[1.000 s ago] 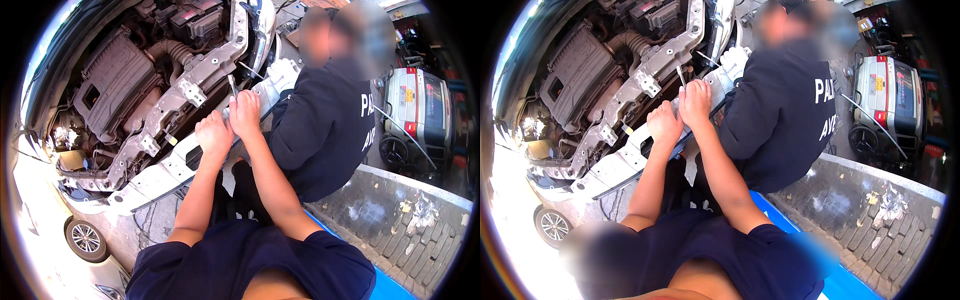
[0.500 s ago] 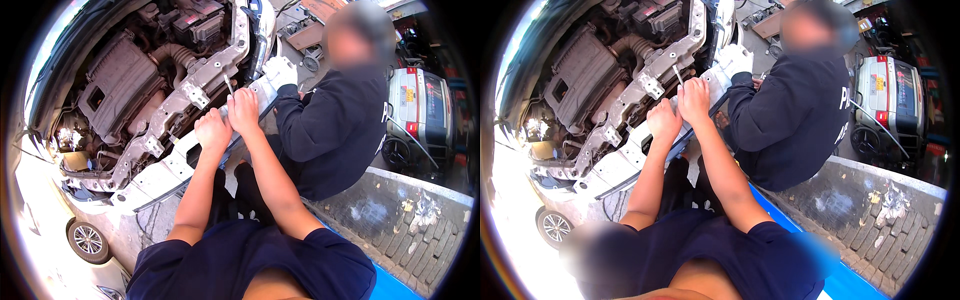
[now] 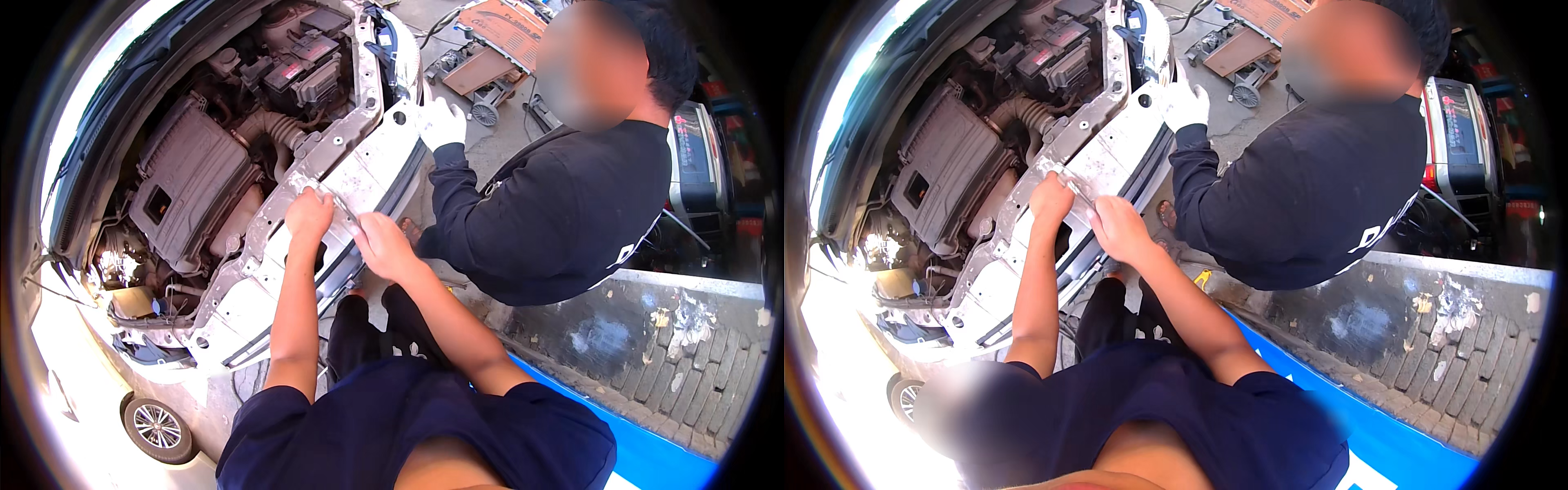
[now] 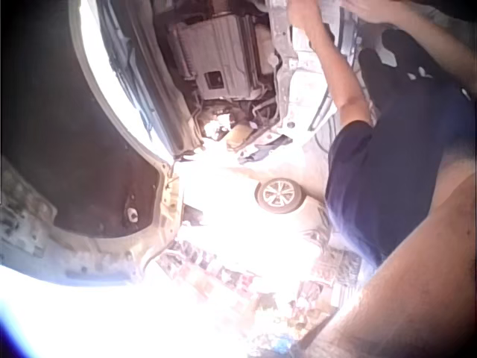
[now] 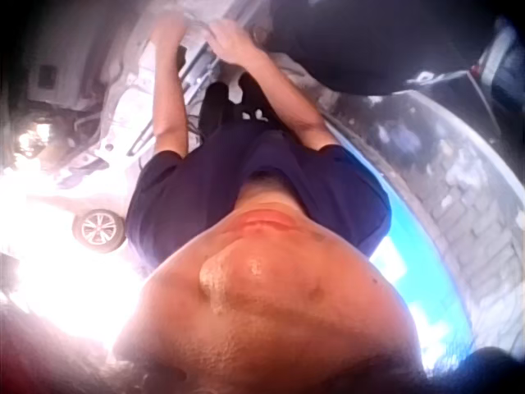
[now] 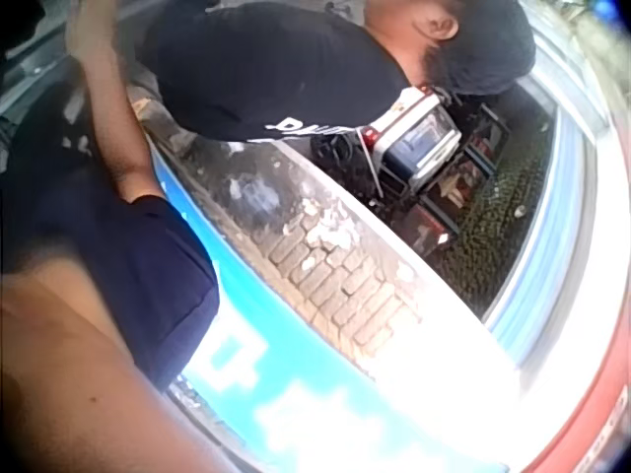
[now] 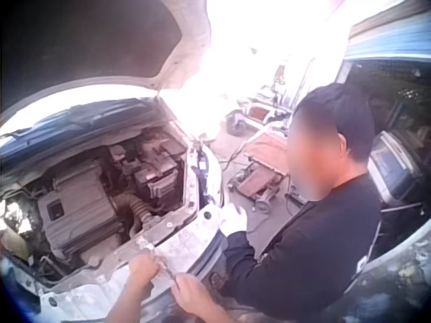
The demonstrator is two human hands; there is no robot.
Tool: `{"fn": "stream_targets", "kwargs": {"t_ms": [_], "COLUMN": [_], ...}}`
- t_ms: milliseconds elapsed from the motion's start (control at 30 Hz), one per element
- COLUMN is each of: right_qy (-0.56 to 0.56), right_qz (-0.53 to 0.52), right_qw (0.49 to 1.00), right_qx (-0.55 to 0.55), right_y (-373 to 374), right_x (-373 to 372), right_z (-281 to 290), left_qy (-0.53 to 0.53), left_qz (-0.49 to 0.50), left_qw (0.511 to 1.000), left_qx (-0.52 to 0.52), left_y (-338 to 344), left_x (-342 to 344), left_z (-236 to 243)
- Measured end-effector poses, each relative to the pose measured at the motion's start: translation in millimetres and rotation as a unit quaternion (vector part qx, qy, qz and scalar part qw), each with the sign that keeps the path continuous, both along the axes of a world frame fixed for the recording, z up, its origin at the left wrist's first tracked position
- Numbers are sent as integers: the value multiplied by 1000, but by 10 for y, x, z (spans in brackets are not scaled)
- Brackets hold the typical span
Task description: The person works on the front bumper of a white car with the hood open, using a screwdriver to tighten screws and secure the bumper cover. Another person assists by holding the bumper and working on the headlight area. The camera wearer also uses a screwdriver to adjust a plastic trim piece near the headlight.
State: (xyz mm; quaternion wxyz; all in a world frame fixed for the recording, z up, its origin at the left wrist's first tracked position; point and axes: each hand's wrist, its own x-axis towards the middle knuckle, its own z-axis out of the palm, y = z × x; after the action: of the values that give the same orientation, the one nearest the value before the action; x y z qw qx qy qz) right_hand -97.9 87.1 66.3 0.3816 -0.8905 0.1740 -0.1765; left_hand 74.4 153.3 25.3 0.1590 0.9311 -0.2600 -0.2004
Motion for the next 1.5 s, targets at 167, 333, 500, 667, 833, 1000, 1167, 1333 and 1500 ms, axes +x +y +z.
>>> {"fn": "stream_targets", "kwargs": {"t_ms": [167, 333, 500, 667, 833, 1000, 1167, 1333, 1500], "right_qy": [161, 320, 363, 420, 474, 426, 307, 209, 179], "right_qz": [-54, -161, -237, -295, -296, -376, -476, -512, -470], "right_qw": [981, 930, 898, 853, 804, 697, 618, 528, 597], "right_qx": [89, 82, 80, 90, 201, 437, 546, 644, 625], "right_y": [227, 236, 181, 115, 192, 263, 8, -597, -1404], "right_x": [-1135, -2005, -2609, -3566, -4651, -5253, -5364, -5287, -5286], "right_z": [274, 367, 379, -42, -798, -1467, -1991, -2432, -2464], "left_qy": [11, -88, -102, -126, -105, -89, -161, -158, -141], "left_qz": [3, 4, 1, -21, -21, 31, 44, 108, 197], "left_qw": [1000, 991, 990, 984, 991, 995, 981, 967, 961], "left_qx": [-17, -105, -92, -120, -77, -30, 100, 169, 136], "left_y": [19, 108, 251, 377, 279, 139, -94, -199, -271], "left_x": [58, -47, -138, -175, -184, -139, -290, -336, -684], "left_z": [-38, -55, -99, -128, -84, -27, 23, -63, 62]}}
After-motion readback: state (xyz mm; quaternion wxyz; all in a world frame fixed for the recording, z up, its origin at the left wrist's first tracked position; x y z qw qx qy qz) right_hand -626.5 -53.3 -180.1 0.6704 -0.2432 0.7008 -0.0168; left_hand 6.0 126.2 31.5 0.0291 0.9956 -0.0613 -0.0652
